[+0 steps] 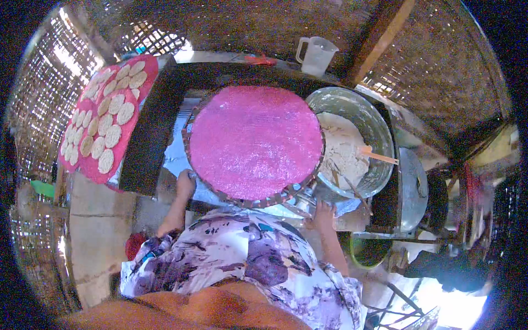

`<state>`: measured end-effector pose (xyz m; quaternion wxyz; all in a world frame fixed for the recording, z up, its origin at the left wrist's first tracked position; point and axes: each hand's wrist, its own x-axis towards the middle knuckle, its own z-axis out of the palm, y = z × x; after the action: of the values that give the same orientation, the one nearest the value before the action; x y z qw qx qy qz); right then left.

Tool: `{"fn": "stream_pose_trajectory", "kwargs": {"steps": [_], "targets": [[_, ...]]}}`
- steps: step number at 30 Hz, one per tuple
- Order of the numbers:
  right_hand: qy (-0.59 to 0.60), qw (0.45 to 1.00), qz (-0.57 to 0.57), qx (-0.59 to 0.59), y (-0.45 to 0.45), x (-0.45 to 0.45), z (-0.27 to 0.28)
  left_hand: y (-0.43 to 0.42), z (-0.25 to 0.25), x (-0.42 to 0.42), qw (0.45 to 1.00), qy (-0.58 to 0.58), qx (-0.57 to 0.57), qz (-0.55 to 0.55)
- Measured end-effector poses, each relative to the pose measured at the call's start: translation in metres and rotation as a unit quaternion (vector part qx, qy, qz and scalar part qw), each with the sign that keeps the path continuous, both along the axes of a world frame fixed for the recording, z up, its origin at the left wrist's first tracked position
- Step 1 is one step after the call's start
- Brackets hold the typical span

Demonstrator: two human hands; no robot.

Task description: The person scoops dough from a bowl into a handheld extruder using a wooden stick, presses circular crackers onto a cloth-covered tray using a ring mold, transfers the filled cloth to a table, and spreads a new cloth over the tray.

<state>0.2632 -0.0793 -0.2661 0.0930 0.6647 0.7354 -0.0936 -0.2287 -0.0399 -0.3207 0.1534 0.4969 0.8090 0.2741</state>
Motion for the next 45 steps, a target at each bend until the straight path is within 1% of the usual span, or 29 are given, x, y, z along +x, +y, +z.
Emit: {"fn": "stream_pose_trajectory", "kwargs": {"steps": [1,2,3,5,6,7,8,9,10,11,12,13,15,16,17,19,20,21,25,26,28,30,31,34,37,40,41,43,45], "targets": [[0.019,0.999,0.020,0.037,-0.001,0.002,-0.005,0.001,0.011,-0.003,0.999,-0.037,-0.023,0.011],[0.048,0.998,0.014,0.023,-0.002,0.004,-0.009,0.004,0.019,-0.006,0.996,-0.074,-0.045,0.021],[0.076,0.997,0.008,0.009,-0.002,0.004,-0.007,0.009,0.003,-0.019,0.997,0.001,0.054,0.056],[0.143,0.990,-0.017,-0.012,-0.007,0.009,-0.002,0.014,0.059,-0.027,0.986,-0.092,0.022,0.140],[0.182,0.982,-0.037,-0.021,-0.016,0.014,0.000,0.020,0.070,-0.037,0.983,-0.038,0.084,0.160],[0.220,0.973,-0.056,-0.030,-0.023,0.018,0.004,0.022,0.092,-0.040,0.975,-0.080,0.147,0.148],[0.221,0.971,-0.073,-0.047,-0.030,0.021,0.015,0.027,0.119,-0.036,0.972,-0.090,0.147,0.160],[0.221,0.969,-0.090,-0.065,-0.039,0.026,0.032,0.034,0.130,-0.034,0.966,-0.133,0.179,0.127],[0.221,0.966,-0.109,-0.084,-0.046,0.030,0.049,0.031,0.162,-0.011,0.964,-0.150,0.210,0.064],[0.277,0.944,-0.137,-0.116,-0.050,0.036,0.063,0.029,0.194,0.019,0.957,-0.165,0.238,-0.002],[0.332,0.917,-0.166,-0.146,-0.054,0.043,0.078,0.031,0.205,0.041,0.959,-0.205,0.185,-0.058],[0.386,0.885,-0.194,-0.174,-0.057,0.051,0.090,0.038,0.186,0.054,0.954,-0.190,0.189,-0.135],[0.441,0.848,-0.203,-0.211,-0.064,0.068,0.108,0.036,0.207,0.085,0.948,-0.085,0.172,-0.253],[0.469,0.828,-0.206,-0.228,-0.066,0.072,0.119,0.038,0.206,0.092,0.948,-0.072,0.161,-0.264],[0.506,0.811,-0.181,-0.231,-0.067,0.075,0.132,0.040,0.203,0.097,0.948,-0.059,0.150,-0.276],[0.564,0.781,-0.174,-0.203,-0.069,0.072,0.153,0.045,0.193,0.104,0.941,-0.052,0.140,-0.304],[0.593,0.764,-0.170,-0.189,-0.070,0.067,0.163,0.047,0.191,0.104,0.942,-0.046,0.142,-0.301],[0.594,0.757,-0.173,-0.209,-0.068,0.061,0.175,0.048,0.190,0.104,0.943,-0.041,0.144,-0.299],[0.553,0.794,-0.131,-0.215,-0.056,0.046,0.198,0.045,0.206,0.101,0.941,-0.052,0.136,-0.306],[0.539,0.802,-0.122,-0.227,-0.052,0.045,0.210,0.046,0.200,0.099,0.939,-0.033,0.136,-0.314],[0.508,0.822,-0.106,-0.236,-0.046,0.050,0.215,0.051,0.181,0.097,0.934,0.004,0.134,-0.330],[0.475,0.845,-0.094,-0.226,-0.042,0.068,0.217,0.050,0.174,0.097,0.933,-0.028,0.164,-0.318],[0.517,0.817,-0.107,-0.231,-0.042,0.071,0.218,0.051,0.175,0.096,0.932,-0.045,0.179,-0.312],[0.553,0.798,-0.116,-0.210,-0.041,0.073,0.221,0.049,0.186,0.093,0.947,-0.060,0.176,-0.262],[0.664,0.713,-0.154,-0.166,-0.043,0.057,0.216,0.051,0.199,0.089,0.947,-0.064,0.125,-0.288],[0.701,0.686,-0.123,-0.155,-0.032,0.042,0.205,0.049,0.203,0.092,0.943,-0.077,0.106,-0.305],[0.727,0.666,-0.125,-0.111,-0.030,0.031,0.200,0.050,0.201,0.091,0.940,-0.065,0.116,-0.314],[0.737,0.652,-0.119,-0.129,-0.023,0.011,0.198,0.051,0.195,0.090,0.933,-0.043,0.136,-0.332],[0.746,0.639,-0.114,-0.148,-0.016,-0.004,0.200,0.052,0.196,0.089,0.932,-0.041,0.128,-0.336]]}}
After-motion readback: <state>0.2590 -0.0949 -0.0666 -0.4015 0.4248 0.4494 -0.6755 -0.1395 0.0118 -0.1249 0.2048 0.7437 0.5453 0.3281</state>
